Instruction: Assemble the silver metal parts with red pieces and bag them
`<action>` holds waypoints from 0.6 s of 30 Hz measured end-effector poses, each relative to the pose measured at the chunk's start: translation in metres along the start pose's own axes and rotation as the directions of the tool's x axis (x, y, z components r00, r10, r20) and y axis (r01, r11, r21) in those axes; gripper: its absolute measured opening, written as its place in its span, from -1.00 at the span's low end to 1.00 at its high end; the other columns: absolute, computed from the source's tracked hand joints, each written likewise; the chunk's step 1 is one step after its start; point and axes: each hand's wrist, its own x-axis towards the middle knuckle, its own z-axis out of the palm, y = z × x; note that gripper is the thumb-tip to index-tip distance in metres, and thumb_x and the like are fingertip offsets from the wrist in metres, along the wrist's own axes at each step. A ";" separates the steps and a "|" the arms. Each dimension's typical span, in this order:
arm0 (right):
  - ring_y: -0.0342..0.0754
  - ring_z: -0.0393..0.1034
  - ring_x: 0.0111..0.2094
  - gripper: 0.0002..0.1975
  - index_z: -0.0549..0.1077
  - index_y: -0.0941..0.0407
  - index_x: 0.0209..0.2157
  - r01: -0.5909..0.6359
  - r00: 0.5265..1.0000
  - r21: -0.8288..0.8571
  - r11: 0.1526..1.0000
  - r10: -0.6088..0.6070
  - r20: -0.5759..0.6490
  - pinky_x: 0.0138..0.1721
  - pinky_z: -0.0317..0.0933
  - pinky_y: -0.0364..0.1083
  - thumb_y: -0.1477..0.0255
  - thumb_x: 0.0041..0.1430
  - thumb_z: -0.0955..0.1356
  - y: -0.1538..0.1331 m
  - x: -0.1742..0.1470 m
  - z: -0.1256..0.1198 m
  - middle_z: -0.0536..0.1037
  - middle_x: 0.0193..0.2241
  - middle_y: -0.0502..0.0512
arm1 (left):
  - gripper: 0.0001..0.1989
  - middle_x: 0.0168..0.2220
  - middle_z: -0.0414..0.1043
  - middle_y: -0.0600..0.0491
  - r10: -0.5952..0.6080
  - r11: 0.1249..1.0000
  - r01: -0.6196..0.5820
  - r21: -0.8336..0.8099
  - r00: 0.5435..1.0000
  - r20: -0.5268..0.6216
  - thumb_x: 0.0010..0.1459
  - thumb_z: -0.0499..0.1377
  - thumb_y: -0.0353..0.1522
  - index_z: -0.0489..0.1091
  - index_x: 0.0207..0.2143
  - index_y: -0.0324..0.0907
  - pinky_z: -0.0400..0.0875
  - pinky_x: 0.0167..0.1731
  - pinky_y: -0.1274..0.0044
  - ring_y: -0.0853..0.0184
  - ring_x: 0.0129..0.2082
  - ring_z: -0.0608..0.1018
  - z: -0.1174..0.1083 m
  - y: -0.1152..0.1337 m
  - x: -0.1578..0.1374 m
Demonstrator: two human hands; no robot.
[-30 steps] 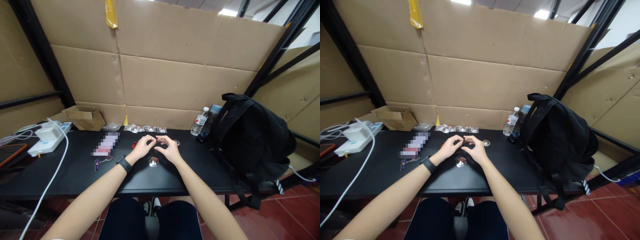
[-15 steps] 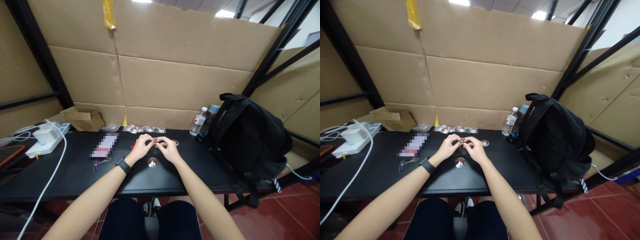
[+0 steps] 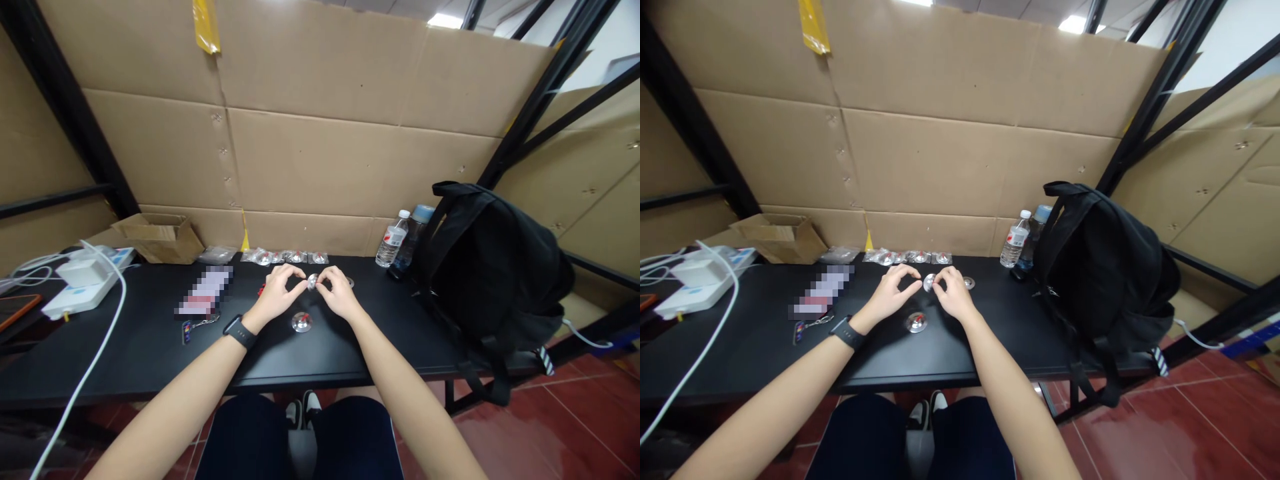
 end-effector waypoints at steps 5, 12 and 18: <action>0.04 0.34 -0.03 -0.95 0.49 0.05 -0.34 -0.013 0.998 0.057 0.998 0.009 0.068 -0.03 0.24 0.00 0.49 0.20 0.40 -0.002 -0.001 -0.003 0.45 -0.17 0.08 | -0.66 0.07 0.44 0.02 0.034 0.992 -0.049 0.113 0.991 0.126 0.22 0.26 -0.13 0.47 0.03 0.09 0.23 0.01 0.28 0.07 0.08 0.37 0.008 -0.001 -0.005; 0.02 0.34 -0.03 -0.95 0.48 0.06 -0.36 -0.020 0.998 0.127 0.992 0.013 0.055 -0.15 0.24 -0.06 0.46 0.21 0.38 -0.006 0.000 -0.009 0.46 -0.14 0.09 | -0.65 0.05 0.45 0.05 -0.034 0.990 -0.001 0.140 0.969 0.243 0.20 0.26 -0.13 0.47 0.05 0.18 0.24 -0.02 0.27 0.04 0.06 0.34 0.010 -0.008 -0.006; 0.01 0.37 -0.10 -0.94 0.50 0.08 -0.41 -0.059 0.995 0.028 0.998 0.056 0.086 -0.04 0.23 0.00 0.52 0.11 0.41 0.005 0.000 -0.010 0.47 -0.22 0.07 | -0.66 0.09 0.45 0.01 -0.057 0.976 0.016 0.218 0.981 0.186 0.26 0.18 -0.09 0.45 0.06 0.13 0.21 0.00 0.23 0.01 0.10 0.34 -0.004 -0.022 0.000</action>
